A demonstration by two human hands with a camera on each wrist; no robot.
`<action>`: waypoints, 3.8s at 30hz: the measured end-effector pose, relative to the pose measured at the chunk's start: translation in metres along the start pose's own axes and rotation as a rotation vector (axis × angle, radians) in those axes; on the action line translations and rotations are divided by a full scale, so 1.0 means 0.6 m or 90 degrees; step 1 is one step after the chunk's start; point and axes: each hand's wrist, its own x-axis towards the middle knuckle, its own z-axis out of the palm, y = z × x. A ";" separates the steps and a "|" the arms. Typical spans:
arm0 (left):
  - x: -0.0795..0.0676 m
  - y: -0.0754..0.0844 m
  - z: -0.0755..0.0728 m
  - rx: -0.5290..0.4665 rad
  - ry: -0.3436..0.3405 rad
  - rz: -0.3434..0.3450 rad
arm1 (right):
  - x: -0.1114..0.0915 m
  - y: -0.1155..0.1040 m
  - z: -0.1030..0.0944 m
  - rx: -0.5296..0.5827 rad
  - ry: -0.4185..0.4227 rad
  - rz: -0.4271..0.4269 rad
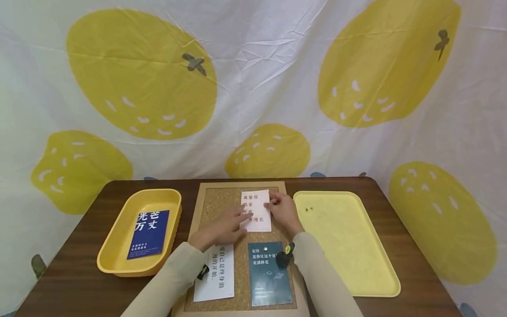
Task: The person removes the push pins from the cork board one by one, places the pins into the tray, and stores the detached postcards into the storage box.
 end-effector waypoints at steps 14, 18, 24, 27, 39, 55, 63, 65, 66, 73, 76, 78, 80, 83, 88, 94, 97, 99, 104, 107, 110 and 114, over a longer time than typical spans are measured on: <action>-0.073 -0.010 -0.047 -0.060 0.061 0.055 | -0.004 -0.003 -0.003 -0.006 -0.003 -0.006; -0.091 -0.017 -0.054 -0.066 0.083 0.059 | -0.005 -0.005 -0.003 0.000 -0.003 -0.004; -0.111 -0.026 -0.056 -0.062 0.097 0.059 | -0.005 -0.004 -0.004 0.001 0.004 -0.009; -0.120 -0.030 -0.059 -0.055 0.102 0.052 | -0.004 -0.003 -0.003 0.004 0.006 -0.011; -0.182 -0.072 -0.087 -0.087 0.163 -0.044 | -0.006 -0.004 -0.005 0.013 0.011 0.003; -0.278 -0.157 -0.114 -0.086 0.216 -0.070 | -0.006 -0.001 -0.009 0.008 0.020 -0.008; -0.334 -0.213 -0.133 -0.100 0.215 -0.166 | -0.005 0.002 -0.009 0.011 0.015 -0.010; -0.348 -0.229 -0.132 -0.104 0.223 -0.183 | -0.006 0.001 -0.011 0.011 0.015 -0.005; -0.353 -0.237 -0.131 -0.106 0.223 -0.194 | -0.006 0.001 -0.011 0.012 0.015 -0.002; -0.381 -0.279 -0.107 -0.171 0.226 -0.222 | -0.007 -0.005 -0.014 0.013 -0.008 0.022; -0.386 -0.288 -0.100 -0.207 0.207 -0.242 | -0.007 -0.005 -0.013 0.014 -0.012 0.027; -0.387 -0.292 -0.096 -0.230 0.196 -0.252 | -0.008 -0.003 -0.012 0.012 -0.012 0.031; -0.387 -0.297 -0.092 -0.253 0.189 -0.258 | -0.007 -0.002 -0.012 0.011 -0.012 0.033; -0.387 -0.305 -0.089 -0.289 0.187 -0.254 | -0.008 -0.002 -0.012 0.011 -0.013 0.034; -0.386 -0.319 -0.083 -0.337 0.171 -0.261 | -0.009 -0.002 -0.014 0.009 -0.014 0.027; -0.384 -0.333 -0.073 -0.376 0.136 -0.284 | -0.010 -0.003 -0.014 0.012 -0.012 0.021; -0.383 -0.337 -0.070 -0.391 0.125 -0.298 | -0.009 -0.003 -0.013 0.016 -0.011 0.017; -0.382 -0.340 -0.069 -0.404 0.117 -0.304 | -0.008 -0.002 -0.012 0.018 -0.010 0.015; -0.381 -0.342 -0.068 -0.434 0.109 -0.307 | -0.008 -0.003 -0.013 0.024 -0.008 0.014; -0.381 -0.342 -0.066 -0.435 0.117 -0.295 | -0.007 -0.003 -0.014 0.029 -0.010 0.016; -0.382 -0.344 -0.062 -0.431 0.127 -0.289 | -0.007 -0.001 -0.014 0.029 -0.016 0.017; -0.383 -0.345 -0.058 -0.431 0.130 -0.295 | -0.008 0.001 -0.013 0.027 -0.020 0.025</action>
